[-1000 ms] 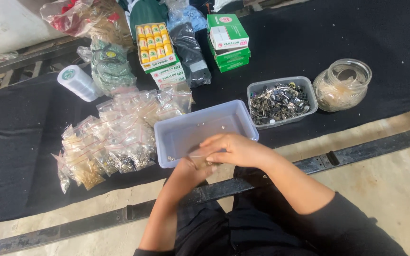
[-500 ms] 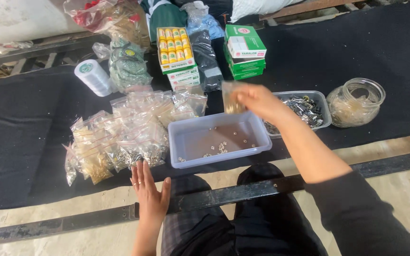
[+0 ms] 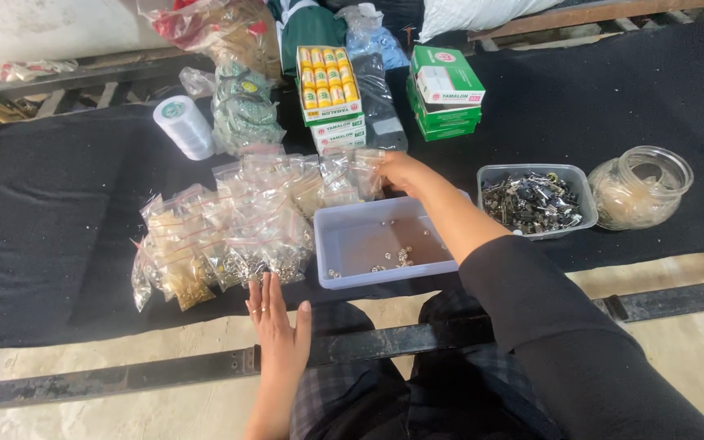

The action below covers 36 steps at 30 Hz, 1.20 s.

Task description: Sorting and bagging small metal hardware components at a workbench.

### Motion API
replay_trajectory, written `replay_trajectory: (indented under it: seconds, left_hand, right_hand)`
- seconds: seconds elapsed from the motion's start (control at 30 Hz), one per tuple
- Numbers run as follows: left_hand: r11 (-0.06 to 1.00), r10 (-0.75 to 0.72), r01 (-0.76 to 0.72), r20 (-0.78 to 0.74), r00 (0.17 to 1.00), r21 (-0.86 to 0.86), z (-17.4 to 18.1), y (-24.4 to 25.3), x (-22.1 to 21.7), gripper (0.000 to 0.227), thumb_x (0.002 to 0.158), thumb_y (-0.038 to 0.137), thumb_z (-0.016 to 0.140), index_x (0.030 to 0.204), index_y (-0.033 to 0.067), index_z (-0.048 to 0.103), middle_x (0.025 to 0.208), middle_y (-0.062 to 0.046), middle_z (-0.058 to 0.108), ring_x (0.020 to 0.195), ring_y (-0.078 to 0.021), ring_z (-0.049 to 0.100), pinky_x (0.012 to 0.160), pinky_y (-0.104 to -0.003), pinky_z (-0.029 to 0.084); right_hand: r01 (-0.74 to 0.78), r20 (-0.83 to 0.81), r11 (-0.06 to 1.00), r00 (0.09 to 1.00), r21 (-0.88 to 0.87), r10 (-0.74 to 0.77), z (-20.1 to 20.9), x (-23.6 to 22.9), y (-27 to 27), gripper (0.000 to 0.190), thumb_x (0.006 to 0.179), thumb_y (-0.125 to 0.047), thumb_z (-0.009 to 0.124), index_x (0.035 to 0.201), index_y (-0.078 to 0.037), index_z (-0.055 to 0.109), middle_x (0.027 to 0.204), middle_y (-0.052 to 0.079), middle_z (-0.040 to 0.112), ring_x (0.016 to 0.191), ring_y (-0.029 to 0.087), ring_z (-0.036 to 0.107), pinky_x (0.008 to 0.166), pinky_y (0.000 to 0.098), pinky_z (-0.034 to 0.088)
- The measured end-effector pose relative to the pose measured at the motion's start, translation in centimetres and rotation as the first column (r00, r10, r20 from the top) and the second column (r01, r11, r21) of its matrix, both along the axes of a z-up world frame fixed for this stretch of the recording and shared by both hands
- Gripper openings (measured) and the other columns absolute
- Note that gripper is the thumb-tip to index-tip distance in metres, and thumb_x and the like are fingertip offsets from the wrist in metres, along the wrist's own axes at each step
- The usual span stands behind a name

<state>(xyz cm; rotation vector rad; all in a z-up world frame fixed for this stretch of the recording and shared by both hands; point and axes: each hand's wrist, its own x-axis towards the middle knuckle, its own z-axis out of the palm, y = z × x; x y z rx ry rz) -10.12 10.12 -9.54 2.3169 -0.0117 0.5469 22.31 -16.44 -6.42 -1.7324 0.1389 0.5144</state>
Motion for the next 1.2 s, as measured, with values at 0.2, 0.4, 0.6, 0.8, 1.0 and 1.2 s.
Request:
replay_trajectory:
  seconds: [0.2,0.4,0.6,0.8,1.0,1.2]
  left_hand:
    - [1.000,0.009,-0.008,-0.028,1.000,0.006,-0.8,0.2,0.4,0.072,0.102,0.051,0.040,0.159,0.0103,0.029,0.166,-0.014,0.030,0.159,-0.0400,0.007,0.122,-0.064,0.005]
    - [0.999,-0.005,0.008,-0.070,0.998,0.043,-0.7,0.2,0.5,0.075,0.101,0.053,0.040,0.160,0.0088,0.027,0.166,-0.014,0.031,0.158,-0.0413,0.006,0.122,-0.063,0.005]
    - [0.994,0.027,-0.018,-0.077,0.997,0.110,-0.6,-0.2,0.6,0.073,0.099,0.048,0.047,0.158,0.0075,0.030,0.162,-0.017,0.037,0.156,-0.0458,0.012,0.121,-0.065,0.009]
    - [0.985,0.024,-0.009,-0.084,0.996,0.174,-0.2,-0.5,0.5,0.071,0.100,0.043,0.048,0.158,0.0046,0.030,0.158,-0.017,0.042,0.153,-0.0497,0.017,0.118,-0.068,0.014]
    - [0.981,0.025,-0.015,-0.053,0.998,0.196,-0.5,-0.4,0.6,0.070,0.098,0.034,0.054,0.157,0.0026,0.031,0.157,-0.020,0.044,0.153,-0.0488,0.019,0.117,-0.069,0.016]
    - [0.978,0.008,0.003,-0.052,0.999,0.207,-0.2,-0.2,0.5,0.073,0.097,0.034,0.054,0.157,-0.0024,0.032,0.157,-0.027,0.041,0.150,-0.0543,0.022,0.118,-0.068,0.016]
  right_hand:
    - [0.073,0.155,0.929,0.988,-0.363,-0.016,1.8,-1.1,0.2,0.076,0.094,-0.025,0.059,0.161,-0.021,0.024,0.163,0.006,0.038,0.142,0.029,0.044,0.110,0.0428,0.040]
    - [-0.053,0.211,0.978,0.973,-0.201,0.096,4.1,-3.5,-2.6,0.079,0.094,-0.024,0.057,0.163,-0.022,0.019,0.164,0.017,0.032,0.147,0.028,0.043,0.110,0.0395,0.040]
    - [-0.153,0.328,0.946,0.912,-0.286,0.247,4.7,-5.4,-5.9,0.037,0.096,-0.019,0.054,0.132,-0.017,0.066,0.132,0.003,0.070,0.114,0.014,0.065,0.086,0.0326,0.052]
    - [-0.216,0.217,0.651,0.828,-0.728,0.517,9.4,-12.9,-6.7,0.037,0.102,-0.018,0.040,0.122,-0.014,0.072,0.129,0.006,0.070,0.117,0.025,0.064,0.095,0.0394,0.048]
    - [-0.347,-0.035,0.339,0.742,-0.874,0.669,6.6,-17.2,-7.8,0.033,0.105,-0.021,0.044,0.126,-0.016,0.069,0.127,0.006,0.071,0.114,0.030,0.068,0.096,0.0438,0.052]
    - [-0.287,0.338,0.696,0.714,-0.658,0.613,8.7,-19.1,-10.6,0.029,0.100,-0.020,0.055,0.123,-0.015,0.072,0.127,0.004,0.072,0.116,0.022,0.067,0.098,0.0406,0.049]
